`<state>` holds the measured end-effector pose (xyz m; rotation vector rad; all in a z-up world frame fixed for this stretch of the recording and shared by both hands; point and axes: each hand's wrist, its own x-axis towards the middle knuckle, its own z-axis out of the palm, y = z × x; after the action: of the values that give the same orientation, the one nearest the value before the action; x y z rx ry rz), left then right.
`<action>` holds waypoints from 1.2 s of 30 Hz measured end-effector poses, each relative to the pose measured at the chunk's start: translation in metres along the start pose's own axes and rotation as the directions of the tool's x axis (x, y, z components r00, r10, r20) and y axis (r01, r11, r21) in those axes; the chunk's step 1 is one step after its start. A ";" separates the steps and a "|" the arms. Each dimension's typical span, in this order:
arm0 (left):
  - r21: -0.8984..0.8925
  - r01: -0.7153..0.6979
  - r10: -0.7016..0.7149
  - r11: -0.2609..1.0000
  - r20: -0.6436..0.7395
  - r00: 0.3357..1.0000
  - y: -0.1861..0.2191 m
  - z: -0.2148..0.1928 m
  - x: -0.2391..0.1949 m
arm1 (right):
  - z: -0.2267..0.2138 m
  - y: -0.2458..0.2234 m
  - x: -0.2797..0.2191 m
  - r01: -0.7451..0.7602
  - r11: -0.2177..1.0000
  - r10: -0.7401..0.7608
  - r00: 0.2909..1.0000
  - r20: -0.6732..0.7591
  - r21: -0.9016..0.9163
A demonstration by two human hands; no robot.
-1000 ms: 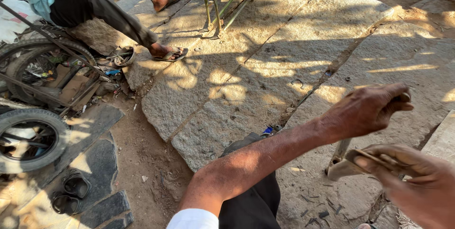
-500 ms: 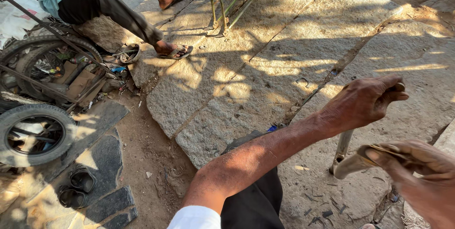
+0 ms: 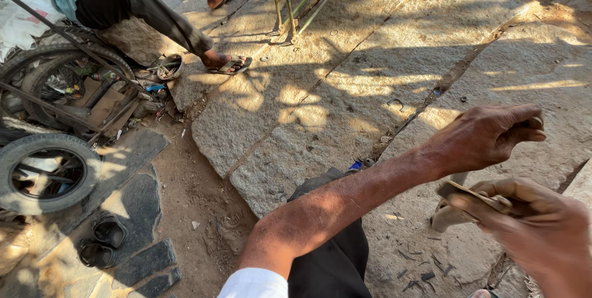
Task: The person sits on the ground and uses a sanding block to clean and smooth a curved metal bicycle fork. They repeatedly rub the block along the metal surface, turning the part to access different areas.
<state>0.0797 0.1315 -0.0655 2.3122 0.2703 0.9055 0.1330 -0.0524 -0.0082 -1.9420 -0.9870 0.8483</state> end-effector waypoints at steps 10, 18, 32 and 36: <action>-0.073 0.052 -0.051 0.996 0.015 0.999 0.002 0.002 -0.005 | -0.001 0.024 0.003 0.115 0.983 -0.112 0.993 0.027 -0.145; -0.035 0.118 -0.117 0.992 0.050 0.992 0.000 0.002 -0.007 | -0.009 -0.003 -0.015 0.035 0.944 0.002 0.994 0.110 -0.329; -0.003 0.000 0.000 1.000 0.012 1.000 -0.009 0.016 -0.010 | -0.006 0.016 -0.003 0.243 0.912 -0.219 0.970 0.110 -0.330; 0.024 0.096 -0.097 0.995 0.064 0.993 -0.017 0.010 -0.009 | -0.003 0.012 -0.005 0.302 0.953 -0.300 0.948 0.107 -0.006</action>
<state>0.0806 0.1363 -0.0868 2.3213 0.3618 0.7821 0.1372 -0.0625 -0.0155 -1.7187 -1.3209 0.7706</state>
